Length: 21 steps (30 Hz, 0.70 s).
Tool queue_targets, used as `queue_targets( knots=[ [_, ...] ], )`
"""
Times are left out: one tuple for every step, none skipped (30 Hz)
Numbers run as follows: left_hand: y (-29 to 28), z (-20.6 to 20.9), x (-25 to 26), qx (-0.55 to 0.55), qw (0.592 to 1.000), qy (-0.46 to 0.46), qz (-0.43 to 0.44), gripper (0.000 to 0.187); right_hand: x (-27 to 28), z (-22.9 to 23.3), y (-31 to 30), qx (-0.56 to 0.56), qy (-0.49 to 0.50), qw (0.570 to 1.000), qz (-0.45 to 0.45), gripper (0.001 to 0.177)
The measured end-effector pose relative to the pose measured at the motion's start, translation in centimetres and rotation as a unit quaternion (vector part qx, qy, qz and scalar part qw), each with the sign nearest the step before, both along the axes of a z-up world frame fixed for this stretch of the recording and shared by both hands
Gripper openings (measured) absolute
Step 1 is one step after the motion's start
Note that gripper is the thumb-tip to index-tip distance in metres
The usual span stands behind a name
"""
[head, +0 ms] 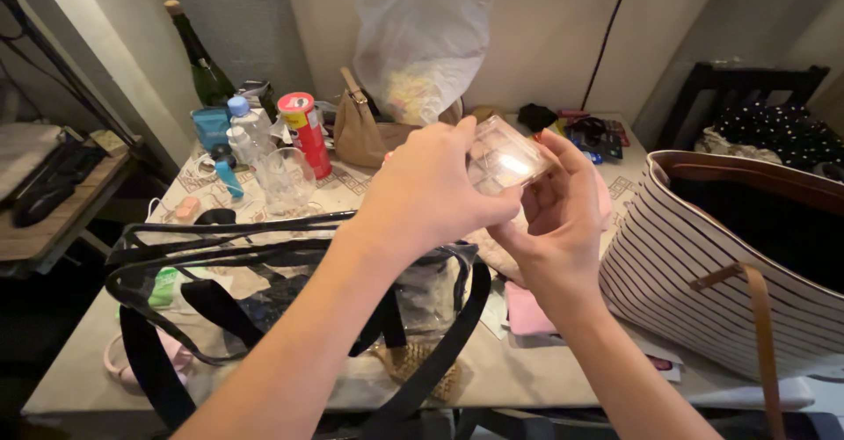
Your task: The person sorts through various items on a table, including a clear makeup bag, a striped tote, and a small pink pouch, while examining makeup palettes, a passport, and a notebook.
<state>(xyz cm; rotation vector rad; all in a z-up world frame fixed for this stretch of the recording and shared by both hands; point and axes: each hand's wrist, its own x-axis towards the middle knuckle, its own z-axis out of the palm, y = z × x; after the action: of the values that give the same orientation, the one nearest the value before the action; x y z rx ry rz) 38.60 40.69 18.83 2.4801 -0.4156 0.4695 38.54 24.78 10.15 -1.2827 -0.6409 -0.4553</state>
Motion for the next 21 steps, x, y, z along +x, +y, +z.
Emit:
queue_targets(
  knots=[
    [0.0,0.0,-0.1,0.009,1.000,-0.008,0.008,0.090,0.1,0.1,0.2,0.006,0.006,1.000,0.001,0.084],
    [0.1,0.1,-0.2,0.009,1.000,0.015,0.008,0.081,0.1,0.1,0.2,-0.002,0.002,1.000,0.001,0.082],
    [0.3,0.1,-0.3,0.009,0.999,0.039,0.008,0.074,0.2,0.2,0.2,-0.010,-0.003,1.000,0.000,0.079],
    [0.4,0.1,-0.3,0.008,0.998,0.062,0.008,0.069,0.3,0.3,0.3,-0.018,-0.006,1.000,0.000,0.077],
    [0.6,0.2,-0.2,-0.002,0.997,0.072,0.002,0.067,0.5,0.4,0.4,-0.028,-0.015,0.999,-0.003,0.077],
    [0.8,0.1,-0.2,-0.013,0.996,0.083,-0.005,0.064,0.7,0.5,0.4,-0.039,-0.023,0.999,-0.005,0.078],
    [1.0,0.0,-0.2,-0.024,0.995,0.093,-0.011,0.062,0.8,0.6,0.5,-0.050,-0.032,0.998,-0.007,0.078],
    [1.2,-0.1,-0.1,-0.034,0.995,0.086,-0.027,0.060,0.8,0.6,0.4,-0.061,-0.033,0.997,-0.018,0.077],
    [1.4,-0.3,-0.1,-0.044,0.995,0.078,-0.042,0.059,0.7,0.6,0.4,-0.072,-0.034,0.996,-0.030,0.076],
    [1.7,-0.5,-0.1,-0.054,0.994,0.071,-0.058,0.059,0.6,0.6,0.4,-0.084,-0.036,0.995,-0.040,0.076],
    [2.0,-0.5,0.1,-0.069,0.993,0.074,-0.069,0.059,0.5,0.6,0.5,-0.072,-0.031,0.996,-0.033,0.074],
    [2.5,-0.5,0.3,-0.084,0.990,0.078,-0.079,0.060,0.3,0.7,0.5,-0.060,-0.026,0.998,-0.025,0.073],
    [2.9,-0.5,0.6,-0.099,0.988,0.082,-0.089,0.061,0.1,0.8,0.6,-0.048,-0.020,0.998,-0.017,0.072],
    [3.1,-0.4,1.0,-0.120,0.983,0.108,-0.086,0.065,0.1,0.9,0.7,-0.036,-0.006,0.999,-0.012,0.072],
    [3.4,-0.4,1.4,-0.142,0.977,0.134,-0.083,0.070,0.1,1.0,0.8,-0.023,0.008,1.000,-0.007,0.072],
    [3.5,-0.4,2.0,-0.164,0.970,0.159,-0.081,0.074,0.3,1.2,0.8,-0.011,0.021,1.000,-0.003,0.072],
    [3.8,-0.3,2.8,-0.231,0.948,0.194,-0.098,0.077,0.4,1.3,0.7,-0.002,0.022,1.000,0.013,0.072],
    [4.3,-0.1,3.6,-0.296,0.921,0.228,-0.113,0.080,0.6,1.4,0.7,0.008,0.024,0.999,0.032,0.071],
    [4.8,-0.2,4.2,-0.360,0.887,0.261,-0.127,0.083,0.7,1.4,0.7,0.018,0.026,0.998,0.051,0.071],
    [5.4,-0.2,4.7,-0.379,0.873,0.283,-0.119,0.087,0.8,1.4,0.7,0.007,0.018,0.998,0.055,0.071],
    [6.0,-0.3,5.0,-0.399,0.858,0.303,-0.111,0.092,0.9,1.3,0.8,-0.003,0.010,0.998,0.058,0.071]
  ],
)
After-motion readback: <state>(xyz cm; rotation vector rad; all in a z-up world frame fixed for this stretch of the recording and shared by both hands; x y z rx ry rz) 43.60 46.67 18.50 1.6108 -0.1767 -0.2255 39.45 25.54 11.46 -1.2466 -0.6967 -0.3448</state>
